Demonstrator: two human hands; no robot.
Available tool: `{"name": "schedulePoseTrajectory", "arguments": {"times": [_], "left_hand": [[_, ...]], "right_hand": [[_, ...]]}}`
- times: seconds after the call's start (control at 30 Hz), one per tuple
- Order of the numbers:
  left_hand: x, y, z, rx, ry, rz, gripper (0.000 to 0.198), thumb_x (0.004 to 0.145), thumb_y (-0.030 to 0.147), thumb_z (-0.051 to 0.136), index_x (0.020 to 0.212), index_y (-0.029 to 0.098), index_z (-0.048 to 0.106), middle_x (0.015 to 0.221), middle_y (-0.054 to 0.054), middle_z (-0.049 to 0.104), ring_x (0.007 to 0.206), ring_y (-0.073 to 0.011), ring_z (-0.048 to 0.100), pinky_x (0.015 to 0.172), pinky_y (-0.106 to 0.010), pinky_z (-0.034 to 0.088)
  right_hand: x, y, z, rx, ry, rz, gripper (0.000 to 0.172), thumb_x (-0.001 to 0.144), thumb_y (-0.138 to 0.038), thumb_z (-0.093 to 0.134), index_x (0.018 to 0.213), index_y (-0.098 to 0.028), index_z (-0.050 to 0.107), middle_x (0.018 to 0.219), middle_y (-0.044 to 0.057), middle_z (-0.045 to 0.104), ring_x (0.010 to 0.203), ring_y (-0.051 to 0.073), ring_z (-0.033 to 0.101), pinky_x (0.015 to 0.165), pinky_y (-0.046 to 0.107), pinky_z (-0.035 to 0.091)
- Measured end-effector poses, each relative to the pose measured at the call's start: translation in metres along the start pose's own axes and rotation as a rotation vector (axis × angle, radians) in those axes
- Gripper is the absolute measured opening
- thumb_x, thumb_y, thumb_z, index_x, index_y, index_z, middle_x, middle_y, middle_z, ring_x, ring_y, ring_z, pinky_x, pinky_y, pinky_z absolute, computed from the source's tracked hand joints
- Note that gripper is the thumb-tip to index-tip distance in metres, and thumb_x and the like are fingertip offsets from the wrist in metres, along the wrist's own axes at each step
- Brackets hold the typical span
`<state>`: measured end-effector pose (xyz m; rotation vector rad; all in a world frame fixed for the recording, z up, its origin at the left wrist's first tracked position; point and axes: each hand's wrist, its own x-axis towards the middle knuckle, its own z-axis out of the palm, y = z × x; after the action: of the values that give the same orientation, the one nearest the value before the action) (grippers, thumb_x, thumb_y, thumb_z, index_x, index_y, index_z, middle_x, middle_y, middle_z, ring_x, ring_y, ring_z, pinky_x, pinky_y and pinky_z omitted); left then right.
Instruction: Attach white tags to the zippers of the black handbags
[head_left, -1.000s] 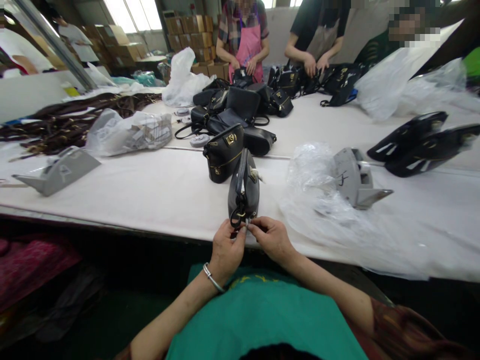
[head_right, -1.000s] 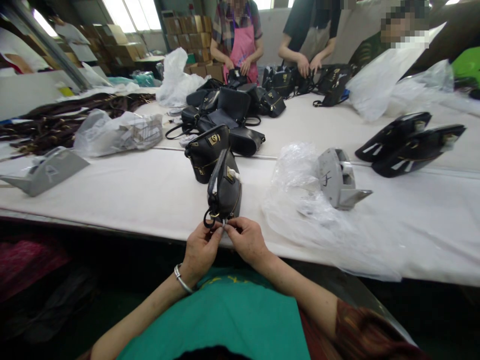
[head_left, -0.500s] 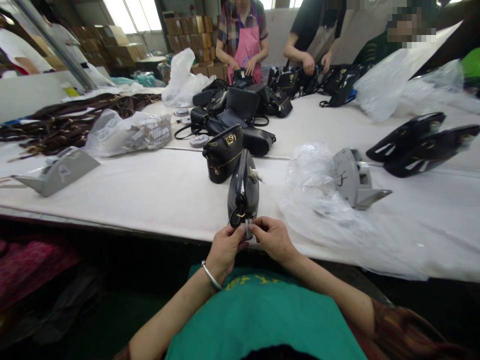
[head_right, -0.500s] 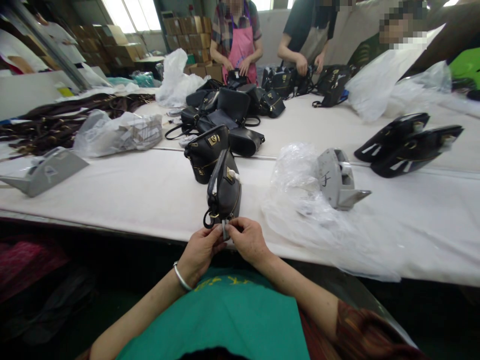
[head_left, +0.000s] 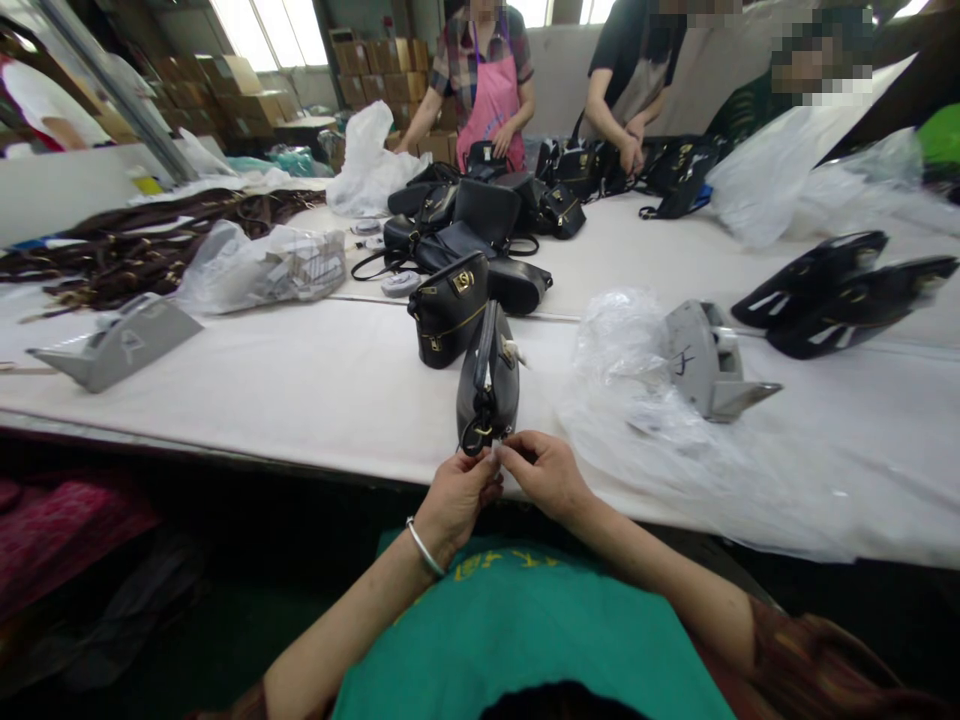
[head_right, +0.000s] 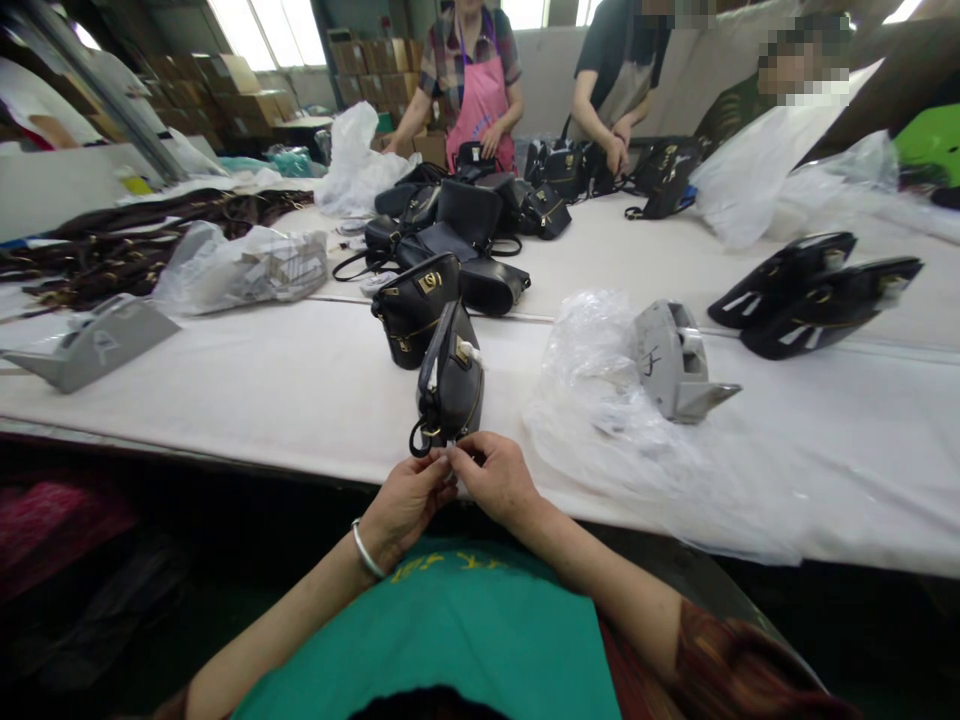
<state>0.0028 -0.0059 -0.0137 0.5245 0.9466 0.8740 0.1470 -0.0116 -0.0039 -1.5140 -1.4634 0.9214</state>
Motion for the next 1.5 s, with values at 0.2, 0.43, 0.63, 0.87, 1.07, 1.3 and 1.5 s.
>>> {"name": "schedulePoseTrajectory", "arguments": {"times": [0.2, 0.43, 0.63, 0.87, 1.07, 1.3, 1.5], "left_hand": [[-0.003, 0.004, 0.000, 0.064, -0.015, -0.009, 0.039, 0.067, 0.039, 0.086, 0.088, 0.013, 0.066, 0.082, -0.004, 0.066, 0.075, -0.0136, 0.065, 0.063, -0.022, 0.052], [-0.006, 0.008, -0.004, 0.048, -0.015, -0.059, 0.040, 0.070, 0.039, 0.084, 0.094, 0.012, 0.069, 0.079, -0.004, 0.066, 0.070, -0.0115, 0.065, 0.059, -0.020, 0.052], [-0.006, 0.008, -0.002, 0.032, 0.020, -0.069, 0.043, 0.065, 0.036, 0.088, 0.095, 0.011, 0.071, 0.086, -0.006, 0.068, 0.074, -0.0131, 0.066, 0.055, -0.018, 0.051], [-0.001, 0.009, -0.002, -0.041, 0.053, -0.129, 0.036, 0.061, 0.030, 0.091, 0.083, 0.010, 0.069, 0.070, -0.001, 0.063, 0.062, -0.0096, 0.062, 0.054, -0.019, 0.052], [0.001, 0.010, -0.002, -0.125, -0.023, -0.179, 0.024, 0.071, 0.024, 0.084, 0.077, 0.010, 0.066, 0.064, -0.001, 0.061, 0.056, -0.0082, 0.059, 0.053, -0.019, 0.052], [0.002, 0.009, -0.001, -0.161, -0.037, -0.179, 0.019, 0.076, 0.020, 0.079, 0.079, 0.011, 0.062, 0.070, 0.000, 0.060, 0.054, -0.0059, 0.057, 0.053, -0.018, 0.054], [0.006, 0.007, -0.003, -0.136, 0.027, -0.157, 0.011, 0.078, 0.011, 0.074, 0.080, 0.011, 0.063, 0.075, -0.001, 0.060, 0.056, -0.0073, 0.058, 0.052, -0.019, 0.056]], "right_hand": [[0.008, -0.005, -0.001, 0.004, -0.049, 0.057, 0.020, 0.084, -0.028, 0.059, 0.071, -0.018, 0.070, 0.064, 0.001, 0.069, 0.061, 0.015, 0.063, 0.057, 0.024, 0.043], [0.008, -0.001, -0.001, 0.002, -0.041, -0.028, 0.019, 0.086, -0.027, 0.058, 0.073, -0.018, 0.068, 0.067, 0.000, 0.067, 0.063, 0.015, 0.059, 0.058, 0.024, 0.042], [0.006, -0.001, 0.000, -0.125, -0.010, -0.148, 0.018, 0.087, -0.021, 0.054, 0.075, -0.018, 0.066, 0.070, 0.001, 0.064, 0.067, 0.015, 0.058, 0.063, 0.026, 0.042], [0.005, -0.005, 0.000, -0.199, 0.020, -0.209, 0.018, 0.085, -0.016, 0.055, 0.070, -0.019, 0.062, 0.068, 0.001, 0.060, 0.066, 0.015, 0.057, 0.063, 0.025, 0.040], [0.005, -0.006, -0.001, -0.300, 0.002, -0.277, 0.018, 0.087, -0.016, 0.053, 0.071, -0.020, 0.062, 0.072, 0.002, 0.061, 0.069, 0.016, 0.058, 0.065, 0.027, 0.041], [-0.010, -0.009, -0.061, -0.286, 0.159, -0.302, 0.015, 0.091, -0.024, 0.054, 0.088, -0.021, 0.068, 0.081, 0.006, 0.068, 0.071, 0.018, 0.060, 0.068, 0.030, 0.047], [0.010, 0.023, -0.209, -0.514, 0.727, -0.097, 0.024, 0.087, -0.035, 0.058, 0.095, -0.018, 0.073, 0.085, 0.007, 0.071, 0.072, 0.020, 0.062, 0.071, 0.031, 0.048]]}}
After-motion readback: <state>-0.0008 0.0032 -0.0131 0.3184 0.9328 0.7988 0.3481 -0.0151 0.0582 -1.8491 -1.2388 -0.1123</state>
